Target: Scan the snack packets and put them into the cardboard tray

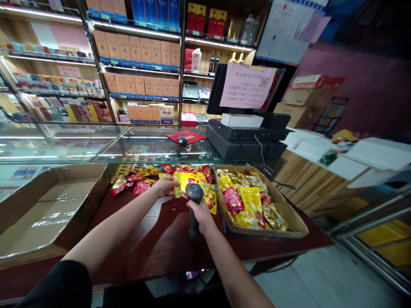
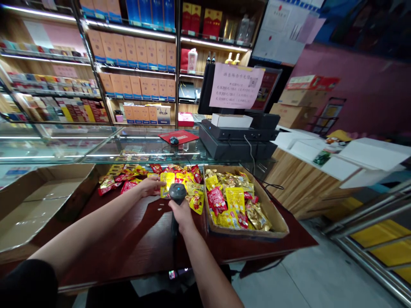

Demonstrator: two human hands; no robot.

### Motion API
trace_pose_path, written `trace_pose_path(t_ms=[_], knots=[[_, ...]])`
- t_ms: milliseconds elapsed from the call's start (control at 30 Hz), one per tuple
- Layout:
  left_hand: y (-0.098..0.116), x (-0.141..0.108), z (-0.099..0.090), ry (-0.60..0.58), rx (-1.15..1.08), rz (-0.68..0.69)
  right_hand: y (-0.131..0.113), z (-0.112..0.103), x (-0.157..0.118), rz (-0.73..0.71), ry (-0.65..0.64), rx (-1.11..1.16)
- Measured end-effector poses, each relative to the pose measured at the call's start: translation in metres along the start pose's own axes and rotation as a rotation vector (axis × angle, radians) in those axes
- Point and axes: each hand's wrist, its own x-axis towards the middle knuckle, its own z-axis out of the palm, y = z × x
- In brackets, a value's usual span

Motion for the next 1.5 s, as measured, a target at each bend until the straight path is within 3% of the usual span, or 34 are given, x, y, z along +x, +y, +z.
trace_pose_path(t_ms=[200, 367, 500, 667, 800, 933, 1033, 1167, 1300, 1500], knots=[[0.003, -0.019, 0.01, -0.179, -0.064, -0.068, -0.034, -0.008, 0.025, 0.196, -0.058, 0.154], [0.028, -0.024, 0.042, -0.231, -0.17, -0.09, -0.061, -0.03, 0.046, 0.212, -0.042, 0.204], [0.06, -0.018, 0.089, -0.333, -0.183, -0.114, -0.096, -0.068, 0.061, 0.2, 0.033, 0.209], [0.089, 0.004, 0.165, -0.465, -0.154, -0.144, -0.136, -0.131, 0.081, 0.11, 0.166, 0.187], [0.097, 0.022, 0.221, -0.436, -0.125, -0.163, -0.155, -0.183, 0.088, 0.048, 0.262, 0.156], [0.095, 0.027, 0.246, -0.393, -0.095, -0.18, -0.159, -0.212, 0.086, 0.0, 0.31, 0.152], [0.093, 0.028, 0.238, -0.402, -0.103, -0.194, -0.154, -0.211, 0.084, 0.009, 0.302, 0.152], [0.092, 0.031, 0.199, -0.371, -0.135, -0.19, -0.146, -0.182, 0.083, 0.058, 0.202, 0.152], [0.096, 0.026, 0.137, -0.266, -0.171, -0.162, -0.137, -0.132, 0.085, 0.13, 0.053, 0.177], [0.096, -0.003, 0.029, -0.048, -0.188, -0.12, -0.109, -0.046, 0.09, 0.294, -0.115, 0.111]])
